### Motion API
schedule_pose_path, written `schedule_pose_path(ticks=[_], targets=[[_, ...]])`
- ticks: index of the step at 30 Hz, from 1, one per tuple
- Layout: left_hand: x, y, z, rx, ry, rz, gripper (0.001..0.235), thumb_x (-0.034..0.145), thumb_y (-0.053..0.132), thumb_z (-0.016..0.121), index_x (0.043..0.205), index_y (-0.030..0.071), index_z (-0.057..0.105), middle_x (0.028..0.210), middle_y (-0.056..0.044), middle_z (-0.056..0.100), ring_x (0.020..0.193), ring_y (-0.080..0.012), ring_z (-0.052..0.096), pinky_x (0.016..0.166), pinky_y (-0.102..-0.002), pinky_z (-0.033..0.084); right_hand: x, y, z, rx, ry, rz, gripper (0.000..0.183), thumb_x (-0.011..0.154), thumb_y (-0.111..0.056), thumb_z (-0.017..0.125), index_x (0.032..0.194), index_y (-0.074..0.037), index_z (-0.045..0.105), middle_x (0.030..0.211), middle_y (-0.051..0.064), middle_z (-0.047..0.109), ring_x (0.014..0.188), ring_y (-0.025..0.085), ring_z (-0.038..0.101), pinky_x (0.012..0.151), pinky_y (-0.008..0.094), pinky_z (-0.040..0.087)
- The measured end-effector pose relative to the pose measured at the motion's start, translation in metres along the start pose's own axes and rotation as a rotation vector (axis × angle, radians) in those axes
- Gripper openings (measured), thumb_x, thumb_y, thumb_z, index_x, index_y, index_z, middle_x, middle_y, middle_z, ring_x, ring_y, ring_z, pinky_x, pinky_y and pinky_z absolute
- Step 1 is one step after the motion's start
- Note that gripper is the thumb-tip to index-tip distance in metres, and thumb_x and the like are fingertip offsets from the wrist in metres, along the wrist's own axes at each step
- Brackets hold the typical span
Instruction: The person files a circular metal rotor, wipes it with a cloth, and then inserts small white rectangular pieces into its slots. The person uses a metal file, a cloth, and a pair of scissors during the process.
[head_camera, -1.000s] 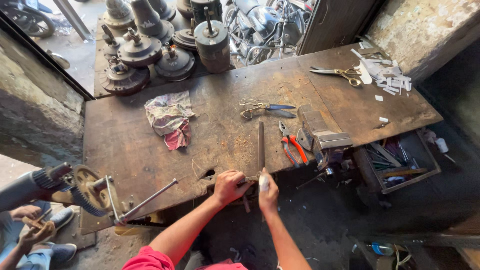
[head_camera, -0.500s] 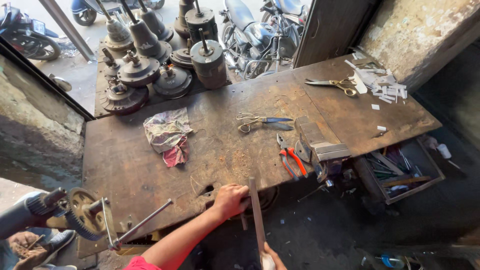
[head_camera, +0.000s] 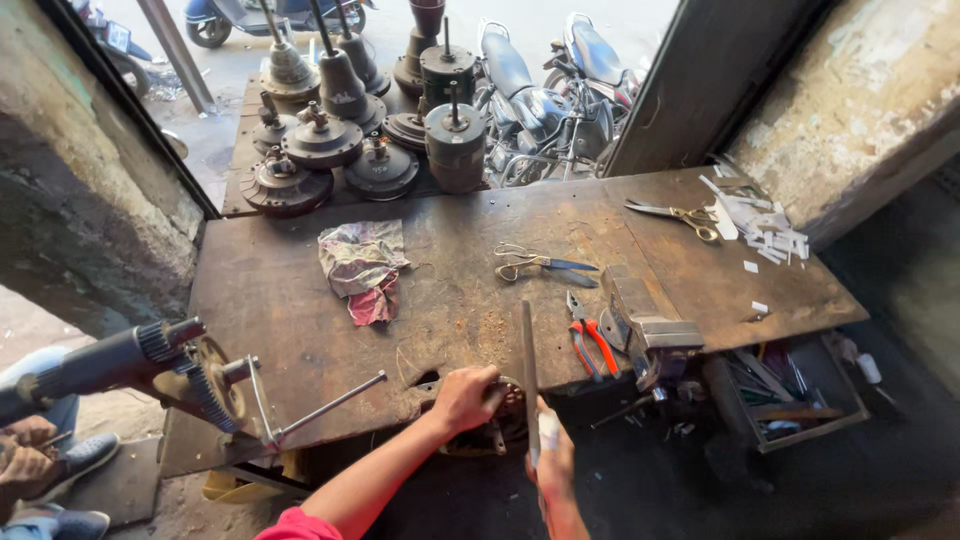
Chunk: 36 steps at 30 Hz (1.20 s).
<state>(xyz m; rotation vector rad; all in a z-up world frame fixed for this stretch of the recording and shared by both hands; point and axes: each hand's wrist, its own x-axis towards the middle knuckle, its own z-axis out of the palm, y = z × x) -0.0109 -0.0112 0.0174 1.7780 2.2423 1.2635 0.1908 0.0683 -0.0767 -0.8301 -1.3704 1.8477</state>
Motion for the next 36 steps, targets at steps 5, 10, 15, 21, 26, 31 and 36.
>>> schedule_pose_path(ticks=[5, 10, 15, 21, 26, 31, 36], targets=[[-0.002, -0.001, 0.012, 0.05, -0.121, 0.229, 0.029, 0.079, 0.027, 0.077, 0.075, 0.007, 0.057, 0.067, -0.014, 0.067, 0.071, -0.0348, 0.069, 0.082, -0.045, 0.055, -0.041, 0.023, -0.038, -0.042, 0.069, -0.024, 0.045, 0.103, -0.023, 0.051, 0.142, -0.003, 0.062, 0.099, 0.003, 0.061, 0.081, 0.008, 0.053, 0.07, 0.024, 0.04], [-0.005, -0.012, 0.017, 0.062, -0.056, 0.209, 0.032, 0.088, 0.031, 0.077, 0.078, 0.008, 0.058, 0.068, -0.013, 0.066, 0.076, -0.034, 0.069, 0.077, -0.043, 0.055, -0.012, 0.062, -0.002, -0.176, 0.106, -0.226, 0.043, 0.104, -0.018, 0.052, 0.142, 0.002, 0.06, 0.126, 0.009, 0.065, 0.109, 0.011, 0.06, 0.094, 0.025, 0.045], [-0.01, -0.009, 0.024, 0.055, -0.026, 0.185, 0.03, 0.087, 0.033, 0.076, 0.079, 0.009, 0.059, 0.072, -0.012, 0.068, 0.074, -0.0319, 0.07, 0.079, -0.042, 0.056, 0.08, 0.048, -0.009, -0.144, 0.018, -0.176, 0.042, 0.104, -0.011, 0.052, 0.143, 0.003, 0.057, 0.136, 0.011, 0.066, 0.118, 0.015, 0.061, 0.1, 0.029, 0.048], [-0.008, 0.003, 0.019, -0.021, -0.119, -0.06, 0.023, 0.075, 0.023, 0.074, 0.092, 0.01, 0.066, 0.078, -0.014, 0.07, 0.077, -0.0376, 0.069, 0.069, -0.049, 0.054, 0.07, 0.016, -0.005, -0.063, -0.03, 0.013, 0.046, 0.102, -0.017, 0.05, 0.147, -0.01, 0.058, 0.068, -0.003, 0.056, 0.043, 0.006, 0.041, 0.035, 0.025, 0.031], [0.006, 0.0, 0.005, -0.043, -0.278, 0.086, 0.023, 0.076, 0.022, 0.068, 0.092, 0.007, 0.066, 0.083, -0.015, 0.069, 0.079, -0.0385, 0.069, 0.07, -0.051, 0.053, 0.019, -0.011, -0.003, 0.065, 0.155, 0.292, 0.043, 0.106, -0.029, 0.046, 0.146, -0.017, 0.058, 0.054, -0.007, 0.037, 0.036, 0.005, 0.031, 0.032, 0.026, 0.026], [0.003, -0.003, 0.004, -0.012, -0.323, 0.126, 0.029, 0.074, 0.031, 0.074, 0.085, 0.006, 0.066, 0.081, -0.015, 0.07, 0.079, -0.0381, 0.07, 0.074, -0.05, 0.054, -0.024, 0.003, -0.025, -0.174, 0.19, 0.149, 0.046, 0.099, -0.023, 0.055, 0.145, -0.019, 0.062, 0.063, -0.002, 0.047, 0.042, 0.008, 0.036, 0.038, 0.026, 0.029], [0.006, -0.015, 0.015, -0.067, -0.317, 0.086, 0.025, 0.077, 0.03, 0.073, 0.088, 0.008, 0.069, 0.082, -0.016, 0.071, 0.082, -0.0384, 0.07, 0.07, -0.052, 0.054, -0.023, 0.021, -0.034, -0.68, 0.09, -0.373, 0.042, 0.103, -0.022, 0.057, 0.14, -0.002, 0.062, 0.125, 0.012, 0.072, 0.111, 0.018, 0.066, 0.097, 0.03, 0.05]])
